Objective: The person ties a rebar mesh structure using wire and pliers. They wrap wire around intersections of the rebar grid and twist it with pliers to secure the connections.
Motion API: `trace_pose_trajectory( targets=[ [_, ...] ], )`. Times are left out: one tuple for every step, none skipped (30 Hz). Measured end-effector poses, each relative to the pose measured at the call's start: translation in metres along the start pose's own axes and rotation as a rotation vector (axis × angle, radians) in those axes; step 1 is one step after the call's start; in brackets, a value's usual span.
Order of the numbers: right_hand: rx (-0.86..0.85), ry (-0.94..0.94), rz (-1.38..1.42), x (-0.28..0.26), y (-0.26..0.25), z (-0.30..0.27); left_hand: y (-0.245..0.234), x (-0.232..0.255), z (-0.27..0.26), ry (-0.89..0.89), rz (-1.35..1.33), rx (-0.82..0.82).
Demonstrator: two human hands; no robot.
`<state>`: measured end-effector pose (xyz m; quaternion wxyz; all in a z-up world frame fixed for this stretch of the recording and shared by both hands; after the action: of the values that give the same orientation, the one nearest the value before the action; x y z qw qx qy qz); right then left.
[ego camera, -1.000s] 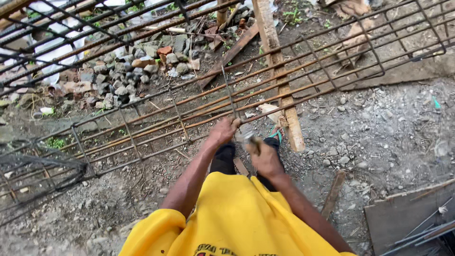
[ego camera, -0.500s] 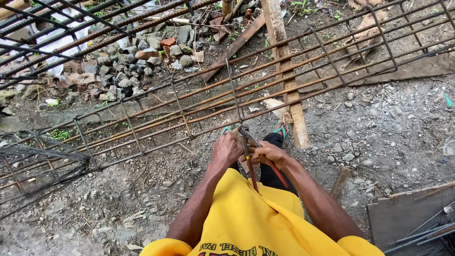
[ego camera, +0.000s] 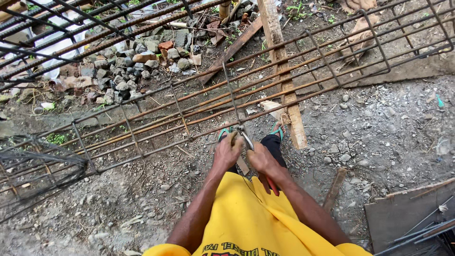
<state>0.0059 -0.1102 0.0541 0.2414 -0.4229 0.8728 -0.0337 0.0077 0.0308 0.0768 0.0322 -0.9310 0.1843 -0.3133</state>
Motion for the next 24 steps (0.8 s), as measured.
trace_pose_trajectory(
  targets=[
    [0.008,-0.006,-0.004,0.012,0.003,0.008,0.019,-0.013,0.023,0.009,-0.002,0.003],
    [0.055,-0.049,-0.107,0.02,0.003,0.016,0.036,-0.029,0.046,0.005,-0.21,0.044],
    [0.09,-0.079,-0.204,0.034,0.012,0.018,0.057,-0.052,0.062,-0.016,-0.416,0.076],
    [0.086,-0.072,-0.203,0.032,0.018,0.012,0.058,-0.041,0.05,-0.023,-0.416,0.071],
    [0.111,-0.118,-0.292,0.024,0.017,0.01,0.059,-0.028,0.044,-0.077,-0.483,0.068],
    [0.137,-0.163,-0.382,0.017,0.016,0.007,0.062,-0.014,0.037,-0.131,-0.549,0.065],
    [0.134,-0.157,-0.382,0.015,0.015,-0.003,0.075,-0.032,0.056,-0.136,-0.55,0.061],
    [0.152,-0.181,-0.311,0.012,0.012,-0.014,0.086,-0.053,0.073,-0.163,-0.655,0.114],
    [0.177,-0.218,-0.244,0.004,0.004,-0.018,0.094,-0.068,0.096,-0.175,-0.762,0.176],
    [0.182,-0.226,-0.248,0.0,-0.001,-0.023,0.089,-0.051,0.09,-0.165,-0.766,0.179],
    [0.145,-0.195,-0.185,0.0,-0.002,-0.031,0.084,-0.04,0.078,-0.168,-0.867,0.252],
    [0.108,-0.164,-0.121,0.0,-0.002,-0.038,0.079,-0.03,0.065,-0.171,-0.967,0.326],
    [0.105,-0.166,-0.124,0.02,0.002,-0.033,0.077,-0.029,0.061,-0.172,-0.97,0.33],
    [0.051,-0.17,0.059,0.042,0.007,-0.028,0.074,-0.027,0.056,-0.172,-0.989,0.343],
    [0.0,-0.171,0.24,0.064,0.01,-0.023,0.074,-0.024,0.053,-0.171,-1.009,0.353],
    [-0.001,-0.171,0.235,0.06,0.005,-0.032,0.078,-0.03,0.063,-0.171,-1.014,0.354],
    [-0.089,-0.198,0.486,0.056,0.006,-0.041,0.085,-0.035,0.074,-0.13,-1.078,0.292],
    [-0.176,-0.222,0.737,0.051,0.006,-0.051,0.091,-0.04,0.084,-0.088,-1.141,0.228],
    [-0.178,-0.224,0.736,0.054,0.009,-0.047,0.091,-0.038,0.084,-0.086,-1.141,0.23],
    [-0.281,-0.216,0.865,0.057,0.017,-0.044,0.095,-0.031,0.085,-0.008,-1.254,0.136],
    [-0.381,-0.203,0.997,0.061,0.026,-0.043,0.1,-0.025,0.084,0.066,-1.361,0.034],
    [-0.378,-0.201,1.0,0.069,0.031,-0.041,0.1,-0.033,0.082,0.063,-1.359,0.03],
    [-0.534,-0.188,1.184,0.071,0.038,-0.038,0.103,-0.034,0.084,0.056,-1.419,-0.052],
    [-0.694,-0.171,1.365,0.071,0.044,-0.036,0.105,-0.036,0.085,0.048,-1.476,-0.136]
  ],
)
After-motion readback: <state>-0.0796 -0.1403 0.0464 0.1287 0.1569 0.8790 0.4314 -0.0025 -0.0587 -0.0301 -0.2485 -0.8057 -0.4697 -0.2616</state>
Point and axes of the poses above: each hand's wrist, its own z-axis towards the middle knuckle, its own y-axis out of the palm, x = y × z, the point moved 6 cm from there along z, towards the middle knuckle, and after that the axes turned 6 degrees about -x, right-handed, at the moved point
